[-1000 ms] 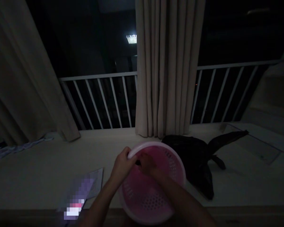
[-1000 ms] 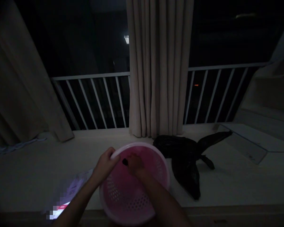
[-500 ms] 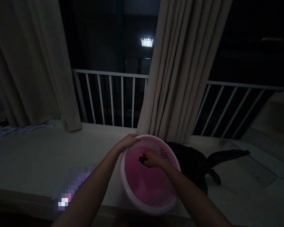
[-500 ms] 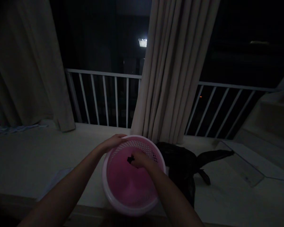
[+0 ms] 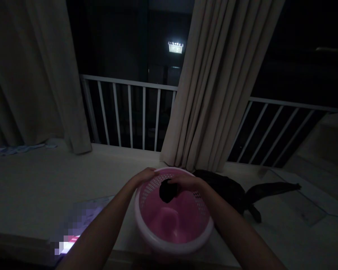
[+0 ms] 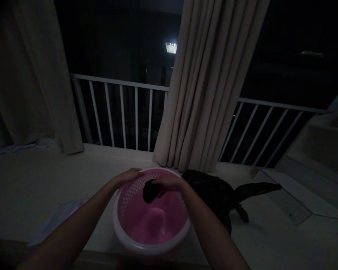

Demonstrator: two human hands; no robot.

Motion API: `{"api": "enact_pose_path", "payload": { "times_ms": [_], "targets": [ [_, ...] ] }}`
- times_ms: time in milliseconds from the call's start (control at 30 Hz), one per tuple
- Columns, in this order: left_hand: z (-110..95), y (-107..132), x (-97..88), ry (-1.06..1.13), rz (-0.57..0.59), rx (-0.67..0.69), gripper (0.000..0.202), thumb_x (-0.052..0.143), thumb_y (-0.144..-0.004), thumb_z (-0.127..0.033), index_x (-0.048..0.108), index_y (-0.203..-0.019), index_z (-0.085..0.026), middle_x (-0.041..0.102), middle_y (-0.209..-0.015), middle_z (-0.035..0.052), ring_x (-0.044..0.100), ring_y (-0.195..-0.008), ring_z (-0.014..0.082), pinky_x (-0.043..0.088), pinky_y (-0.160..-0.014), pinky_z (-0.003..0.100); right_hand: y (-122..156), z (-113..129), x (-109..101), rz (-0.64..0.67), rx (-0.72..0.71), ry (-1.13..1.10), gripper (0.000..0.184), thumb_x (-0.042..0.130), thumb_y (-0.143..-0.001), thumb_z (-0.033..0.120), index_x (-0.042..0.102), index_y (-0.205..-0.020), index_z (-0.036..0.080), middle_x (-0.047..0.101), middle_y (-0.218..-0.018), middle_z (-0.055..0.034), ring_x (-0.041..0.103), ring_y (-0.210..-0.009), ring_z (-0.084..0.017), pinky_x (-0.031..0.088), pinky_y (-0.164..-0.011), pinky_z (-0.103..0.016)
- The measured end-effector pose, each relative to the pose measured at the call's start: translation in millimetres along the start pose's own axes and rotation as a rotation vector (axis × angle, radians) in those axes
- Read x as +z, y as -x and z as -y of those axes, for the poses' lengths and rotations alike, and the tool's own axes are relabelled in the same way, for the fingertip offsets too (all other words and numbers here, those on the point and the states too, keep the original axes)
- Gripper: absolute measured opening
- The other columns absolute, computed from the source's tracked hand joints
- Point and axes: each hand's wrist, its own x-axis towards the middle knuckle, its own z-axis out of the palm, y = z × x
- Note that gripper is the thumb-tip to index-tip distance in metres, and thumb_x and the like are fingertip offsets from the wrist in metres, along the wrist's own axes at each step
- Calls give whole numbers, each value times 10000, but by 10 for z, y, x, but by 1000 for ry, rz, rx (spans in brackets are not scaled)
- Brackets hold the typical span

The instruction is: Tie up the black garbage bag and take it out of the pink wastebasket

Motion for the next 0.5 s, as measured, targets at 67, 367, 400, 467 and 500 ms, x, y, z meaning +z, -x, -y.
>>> {"api": "enact_pose_path", "payload": {
  "times_ms": [67, 367, 400, 467, 500],
  "targets": [
    [-2, -44, -35, -115, -21, 13, 235, 579, -641, -383, 636, -672, -157, 676, -659, 40, 609, -650, 207, 436, -584, 259, 23, 6, -12, 20, 43, -13, 192, 457, -840, 264, 546, -919, 114, 632, -728, -62, 625, -631, -140, 505, -625, -286],
    [-416, -407, 404, -731, -328, 123, 497, 460, -746, -546, 670, -887, -118, 665, -974, 194, 601, -920, 318, 421, -749, 351, -155, 97, -50, -37, 129, 602, 355, 559, -722, 129, 563, -1071, 193, 621, -723, -7, 619, -597, -127, 509, -601, -264],
    [-454, -467, 477, -693, -342, 163, 482, 441, -774, -512, 666, -924, -112, 663, -986, 190, 598, -933, 303, 418, -759, 341, -205, 96, -31, -62, 75, 737, 323, 616, -680, 130, 607, -999, 186, 621, -726, -5, 623, -648, -133, 505, -629, -247],
    [-507, -584, 574, -630, -306, 187, 457, 390, -823, -445, 671, -920, -98, 671, -968, 170, 601, -933, 271, 418, -753, 309, -279, 77, 17, -46, 40, 878, 229, 665, -668, 183, 645, -896, 172, 617, -725, -5, 621, -692, -160, 501, -625, -258],
    [-521, -638, 596, -619, -274, 192, 448, 400, -820, -440, 681, -889, -98, 683, -927, 147, 609, -908, 258, 424, -729, 288, -299, 63, 40, -47, 34, 897, 212, 660, -697, 228, 643, -897, 160, 621, -763, -15, 617, -714, -164, 502, -628, -267]
  ]
}}
